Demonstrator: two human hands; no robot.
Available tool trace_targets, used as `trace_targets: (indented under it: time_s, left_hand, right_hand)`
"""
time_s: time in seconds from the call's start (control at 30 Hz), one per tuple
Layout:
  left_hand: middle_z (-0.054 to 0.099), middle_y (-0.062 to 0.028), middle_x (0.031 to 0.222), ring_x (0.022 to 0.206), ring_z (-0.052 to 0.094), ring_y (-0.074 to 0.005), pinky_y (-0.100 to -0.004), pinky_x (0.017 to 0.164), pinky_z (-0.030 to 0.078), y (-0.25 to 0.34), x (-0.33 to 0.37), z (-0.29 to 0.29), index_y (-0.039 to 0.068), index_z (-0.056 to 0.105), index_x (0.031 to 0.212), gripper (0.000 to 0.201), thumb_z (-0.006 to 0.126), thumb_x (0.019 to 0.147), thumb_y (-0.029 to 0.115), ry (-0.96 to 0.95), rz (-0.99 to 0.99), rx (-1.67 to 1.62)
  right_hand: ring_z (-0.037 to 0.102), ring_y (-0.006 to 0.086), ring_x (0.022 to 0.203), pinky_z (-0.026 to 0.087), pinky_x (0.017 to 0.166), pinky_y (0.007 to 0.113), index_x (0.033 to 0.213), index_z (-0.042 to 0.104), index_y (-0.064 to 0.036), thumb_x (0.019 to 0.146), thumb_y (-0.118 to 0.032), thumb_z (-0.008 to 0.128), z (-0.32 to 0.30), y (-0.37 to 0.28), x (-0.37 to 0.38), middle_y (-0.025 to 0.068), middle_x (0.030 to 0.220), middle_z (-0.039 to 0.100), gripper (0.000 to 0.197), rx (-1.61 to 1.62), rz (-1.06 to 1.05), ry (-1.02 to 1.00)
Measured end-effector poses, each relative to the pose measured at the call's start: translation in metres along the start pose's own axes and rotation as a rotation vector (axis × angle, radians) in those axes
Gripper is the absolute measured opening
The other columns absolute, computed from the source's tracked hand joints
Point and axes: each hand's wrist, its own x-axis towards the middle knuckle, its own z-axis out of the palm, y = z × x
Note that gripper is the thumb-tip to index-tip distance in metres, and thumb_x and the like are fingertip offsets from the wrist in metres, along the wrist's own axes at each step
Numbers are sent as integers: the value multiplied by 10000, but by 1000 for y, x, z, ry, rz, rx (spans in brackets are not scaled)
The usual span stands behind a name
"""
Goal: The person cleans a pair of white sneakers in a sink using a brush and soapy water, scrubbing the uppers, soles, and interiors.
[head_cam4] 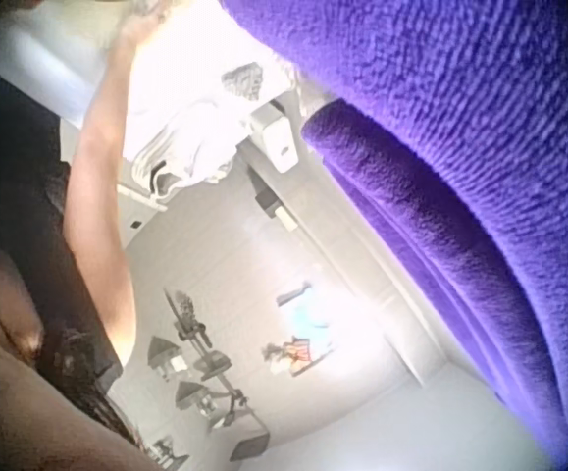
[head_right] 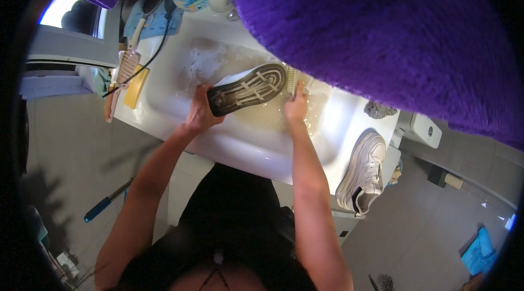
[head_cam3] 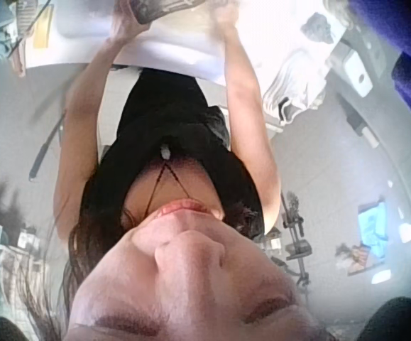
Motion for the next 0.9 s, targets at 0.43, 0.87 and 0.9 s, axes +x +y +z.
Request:
trace_targets:
  time_s: [0.43,0.87,0.9]
  left_hand:
    - [500,-187,1033,950,483,-374,-437,836,397,-13,11,1,20,385,1157,776,762,510,224,-62,-37,-30]
    - [510,-156,992,930,466,-334,-407,860,380,13,25,10,17,424,1129,789,814,492,270,169,-39,-40]
    - [508,-156,999,936,466,-328,-406,858,381,15,20,7,13,431,1119,783,820,490,269,166,-86,-67]
  right_hand:
    - [597,353,673,502,603,438,1419,154,-205,787,-74,498,14,-129,-110,251,927,547,731,-421,-596,-231]
    - [606,360,643,494,584,448,1386,260,-137,809,-59,469,-20,-140,-96,208,786,607,619,-274,-807,-158]
    - [605,357,653,493,592,450,1378,289,-153,795,-39,466,-25,-144,-96,220,802,599,620,-329,-711,-218]
